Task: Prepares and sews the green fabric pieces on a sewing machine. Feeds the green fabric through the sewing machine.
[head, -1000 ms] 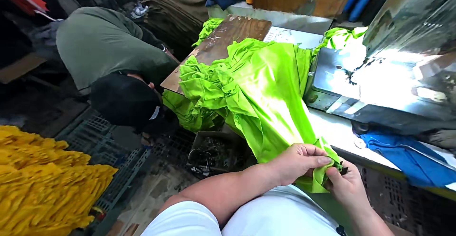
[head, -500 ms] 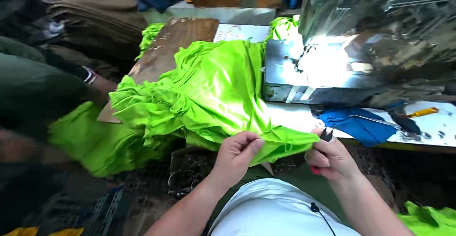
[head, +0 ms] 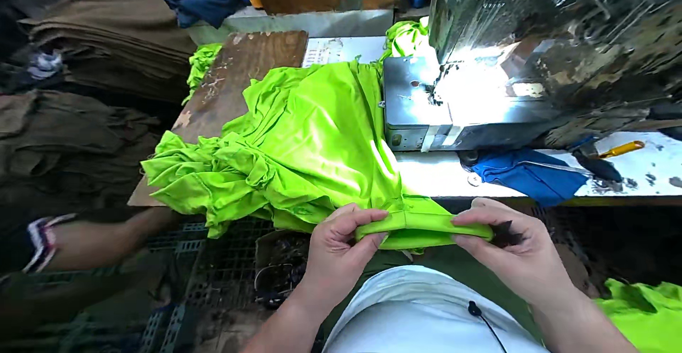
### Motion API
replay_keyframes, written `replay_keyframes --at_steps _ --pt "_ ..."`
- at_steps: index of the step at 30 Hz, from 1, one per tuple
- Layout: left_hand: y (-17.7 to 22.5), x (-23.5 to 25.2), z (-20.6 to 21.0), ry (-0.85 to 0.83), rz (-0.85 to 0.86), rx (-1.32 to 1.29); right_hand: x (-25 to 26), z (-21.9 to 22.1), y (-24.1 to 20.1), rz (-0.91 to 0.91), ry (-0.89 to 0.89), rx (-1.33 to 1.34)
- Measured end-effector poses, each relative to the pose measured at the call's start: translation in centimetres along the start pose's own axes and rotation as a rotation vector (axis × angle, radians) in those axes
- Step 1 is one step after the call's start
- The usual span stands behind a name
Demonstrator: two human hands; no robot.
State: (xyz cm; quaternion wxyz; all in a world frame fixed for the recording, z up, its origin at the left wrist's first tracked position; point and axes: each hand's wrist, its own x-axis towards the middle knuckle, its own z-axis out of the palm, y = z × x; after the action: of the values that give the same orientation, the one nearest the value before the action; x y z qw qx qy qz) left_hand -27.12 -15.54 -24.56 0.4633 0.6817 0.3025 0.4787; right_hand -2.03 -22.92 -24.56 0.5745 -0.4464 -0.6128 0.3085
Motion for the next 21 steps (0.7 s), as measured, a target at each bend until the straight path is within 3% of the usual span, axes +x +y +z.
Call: replay_keyframes --at_steps 4,8,9,11,13,15,18,21 --pt "-1.7 -0.5 0.5 0.116 0.174 0.184 0.3 0.5 -0.4 -0.243 0.045 -0.504" --pt "-1.0 2.6 2.9 0.257 0.131 -0.152 3.6 1.5 -1.6 -0.507 0.006 -0.649" --pt "0.1 4.7 3.4 0.297 0.181 -0.156 4.7 1.7 -2.2 -0.566 0.010 -0.617" --pt "2.1 9.6 3.4 0.302 0.521 0.092 6.7 2.0 -3.1 -0.622 0.052 -0.554" --pt "3.0 15.0 2.7 0.214 0.872 0.442 8.1 2.2 -2.5 -0.501 0.096 -0.583" --pt "2.0 19.4 3.3 0.021 0.952 0.645 9.0 1.7 -0.4 -0.164 0.047 -0.558" --pt "-1.9 22.2 4.7 -0.276 0.633 0.867 8.8 0.3 2.3 0.359 -0.083 -0.218" --pt "-2.3 22.9 5.6 -0.374 0.178 0.893 7.5 -0.8 2.8 0.560 -0.065 0.172"
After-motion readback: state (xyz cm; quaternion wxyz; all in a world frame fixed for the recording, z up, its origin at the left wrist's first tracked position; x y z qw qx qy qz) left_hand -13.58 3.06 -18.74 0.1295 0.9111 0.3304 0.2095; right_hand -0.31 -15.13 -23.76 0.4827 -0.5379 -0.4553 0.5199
